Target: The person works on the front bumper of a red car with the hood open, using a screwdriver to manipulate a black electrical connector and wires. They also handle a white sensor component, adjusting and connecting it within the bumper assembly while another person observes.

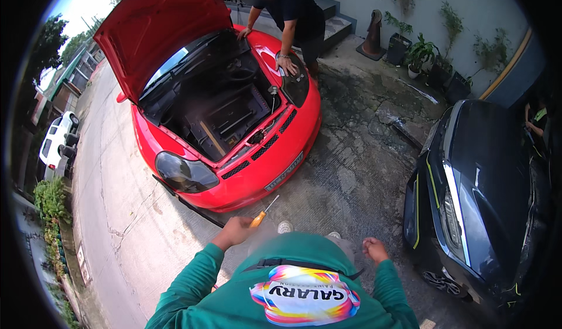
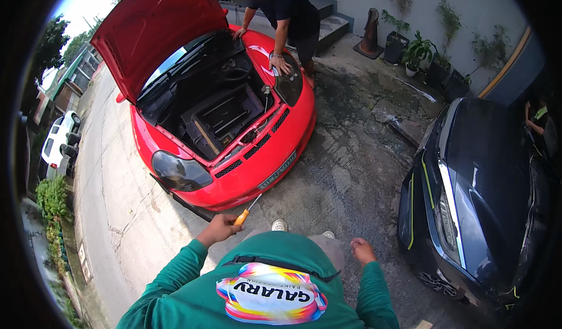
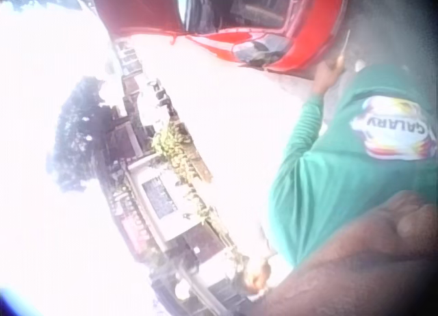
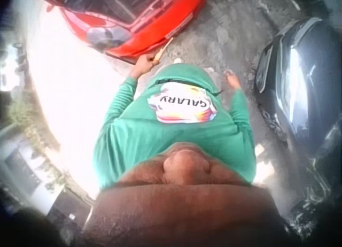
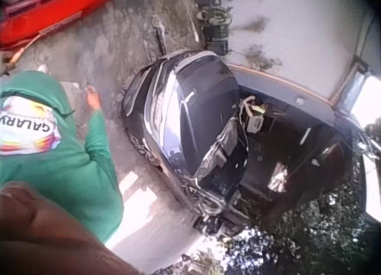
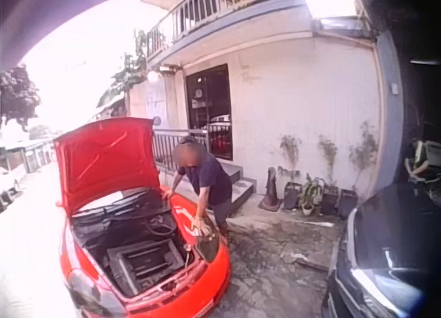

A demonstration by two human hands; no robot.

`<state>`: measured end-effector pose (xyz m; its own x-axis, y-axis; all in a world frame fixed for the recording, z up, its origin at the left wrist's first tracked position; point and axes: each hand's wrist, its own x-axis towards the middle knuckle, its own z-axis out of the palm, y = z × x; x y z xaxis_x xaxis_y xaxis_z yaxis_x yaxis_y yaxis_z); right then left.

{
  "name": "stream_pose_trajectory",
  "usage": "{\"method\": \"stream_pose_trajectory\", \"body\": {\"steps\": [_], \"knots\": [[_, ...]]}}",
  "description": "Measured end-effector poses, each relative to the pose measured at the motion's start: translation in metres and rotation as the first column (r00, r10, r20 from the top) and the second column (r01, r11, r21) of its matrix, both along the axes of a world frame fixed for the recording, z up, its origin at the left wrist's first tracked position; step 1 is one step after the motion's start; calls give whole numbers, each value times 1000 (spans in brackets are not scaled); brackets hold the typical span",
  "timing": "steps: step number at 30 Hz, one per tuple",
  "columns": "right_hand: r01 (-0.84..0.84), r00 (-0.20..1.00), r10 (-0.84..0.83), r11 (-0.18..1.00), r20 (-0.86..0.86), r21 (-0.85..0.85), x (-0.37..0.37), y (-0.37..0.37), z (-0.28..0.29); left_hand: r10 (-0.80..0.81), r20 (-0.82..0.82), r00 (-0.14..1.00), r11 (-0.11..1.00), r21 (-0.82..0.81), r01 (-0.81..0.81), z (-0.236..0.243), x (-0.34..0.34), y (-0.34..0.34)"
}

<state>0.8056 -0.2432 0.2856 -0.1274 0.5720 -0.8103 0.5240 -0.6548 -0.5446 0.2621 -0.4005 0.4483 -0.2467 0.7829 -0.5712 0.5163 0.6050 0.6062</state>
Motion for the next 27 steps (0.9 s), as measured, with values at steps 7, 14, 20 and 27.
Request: {"method": "stream_pose_trajectory", "body": {"steps": [7,14,20,27], "knots": [[-444,706,462,879,-536,172,-290,67,176,-129,57,990,969,218,113,45,-7,64],[-351,679,264,936,-685,13,-353,120,138,-368,133,920,903,286,320,11,-35,154],[-110,876,40,987,-480,-117,-320,203,79,81,136,987,988,119,-97,-96,-113,178],[-266,963,249,942,-106,-206,-326,287,39,600,72,797,799,9,-602,-186,-201,185]]}}
